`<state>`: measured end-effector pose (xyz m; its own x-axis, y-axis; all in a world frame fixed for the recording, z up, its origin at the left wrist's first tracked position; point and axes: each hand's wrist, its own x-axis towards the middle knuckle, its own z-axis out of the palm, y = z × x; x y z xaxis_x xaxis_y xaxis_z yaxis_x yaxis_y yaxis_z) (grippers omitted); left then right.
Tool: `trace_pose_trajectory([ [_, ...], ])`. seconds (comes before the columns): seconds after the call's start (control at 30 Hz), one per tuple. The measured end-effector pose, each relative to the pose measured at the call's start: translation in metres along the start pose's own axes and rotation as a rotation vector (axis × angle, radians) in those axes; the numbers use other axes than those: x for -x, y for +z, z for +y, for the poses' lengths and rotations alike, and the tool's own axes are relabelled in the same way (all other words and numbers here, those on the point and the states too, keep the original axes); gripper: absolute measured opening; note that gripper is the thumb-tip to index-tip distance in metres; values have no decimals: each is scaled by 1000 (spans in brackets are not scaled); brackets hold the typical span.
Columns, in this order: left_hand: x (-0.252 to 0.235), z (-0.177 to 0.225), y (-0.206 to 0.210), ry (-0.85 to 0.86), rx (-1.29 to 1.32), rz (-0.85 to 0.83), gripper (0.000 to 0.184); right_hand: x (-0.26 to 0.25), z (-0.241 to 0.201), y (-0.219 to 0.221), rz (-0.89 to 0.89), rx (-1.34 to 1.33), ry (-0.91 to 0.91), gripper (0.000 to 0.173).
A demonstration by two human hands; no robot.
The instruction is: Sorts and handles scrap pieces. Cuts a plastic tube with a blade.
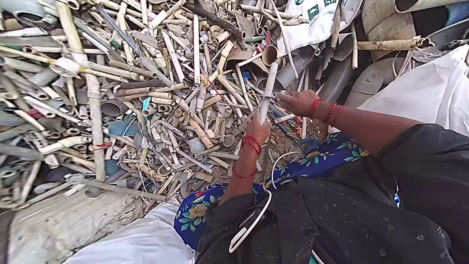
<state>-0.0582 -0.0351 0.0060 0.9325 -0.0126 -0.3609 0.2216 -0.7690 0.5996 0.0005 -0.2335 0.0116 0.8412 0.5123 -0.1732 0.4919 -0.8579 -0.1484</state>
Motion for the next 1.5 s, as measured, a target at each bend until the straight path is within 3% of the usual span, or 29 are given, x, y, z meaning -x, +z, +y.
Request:
trace_pose_trajectory([
  [0.3, -2, 3, 4, 21, -23, -10, 58, -8, 11, -8, -28, 57, 76, 47],
  [0.4, -3, -5, 4, 23, 53, -14, 53, -2, 25, -18, 49, -69, 289, 46],
  [0.5, -6, -17, -5, 41, 114, -8, 55, 12, 32, -35, 433, -223, 310, 48],
  [0.6, -6, -19, -8, 55, 133, 12, 52, 17, 14, -32, 992, -308, -32, 49],
  [0.63, -4, -16, -8, 52, 131, 6, 52, 14, 9, -25, 1090, -330, -136, 50],
  [0.67, -2, -15, -8, 55, 127, -2, 51, 16, 4, -15, 1067, -333, -178, 50],
  [0.7, 0, -14, -6, 62, 115, -4, 51, 22, -2, -7, 894, -305, -144, 47],
  [0.77, 1, -12, -6, 68, 69, -6, 53, 21, -13, -10, 240, -229, 76, 45],
  [0.8, -1, -12, -7, 54, 43, -17, 54, 13, -15, -14, 15, -217, 170, 47],
  [0.83, -3, -14, -7, 43, 30, -17, 54, 7, -16, -16, -33, -207, 196, 47],
  [0.87, -4, -15, -7, 31, 31, -11, 54, 9, -16, -19, 52, -223, 177, 45],
  [0.97, -4, -13, -10, 38, 75, 40, 56, 15, -16, -22, 635, -346, -22, 45],
  [1.0, -4, -12, -12, 55, 85, 52, 56, 15, -15, -18, 744, -364, -78, 45],
  [1.03, -3, -11, -12, 65, 94, 59, 57, 17, -13, -12, 731, -346, -90, 45],
  [1.07, -2, -11, -12, 68, 104, 58, 57, 19, -12, -8, 574, -302, -40, 45],
  [1.13, -4, -12, -5, 59, 145, 59, 56, 12, -9, -6, 98, -282, 151, 46],
  [1.17, -9, -14, 2, 60, 188, 67, 55, 7, -8, -7, 20, -330, 185, 47],
  [1.27, -16, -18, 15, 134, 405, 58, 71, 8, -22, -9, 186, -679, 163, 45],
  [1.33, -18, -16, 21, 227, 562, 16, 70, 12, -41, -8, 208, -1060, 170, 48],
  [1.43, -16, -12, 25, 214, 708, -112, 49, 22, -63, -4, 0, -1531, 228, 66],
  [1.5, -17, -12, 27, 127, 777, -174, 35, 22, -56, -1, -143, -1704, 262, 80],
])
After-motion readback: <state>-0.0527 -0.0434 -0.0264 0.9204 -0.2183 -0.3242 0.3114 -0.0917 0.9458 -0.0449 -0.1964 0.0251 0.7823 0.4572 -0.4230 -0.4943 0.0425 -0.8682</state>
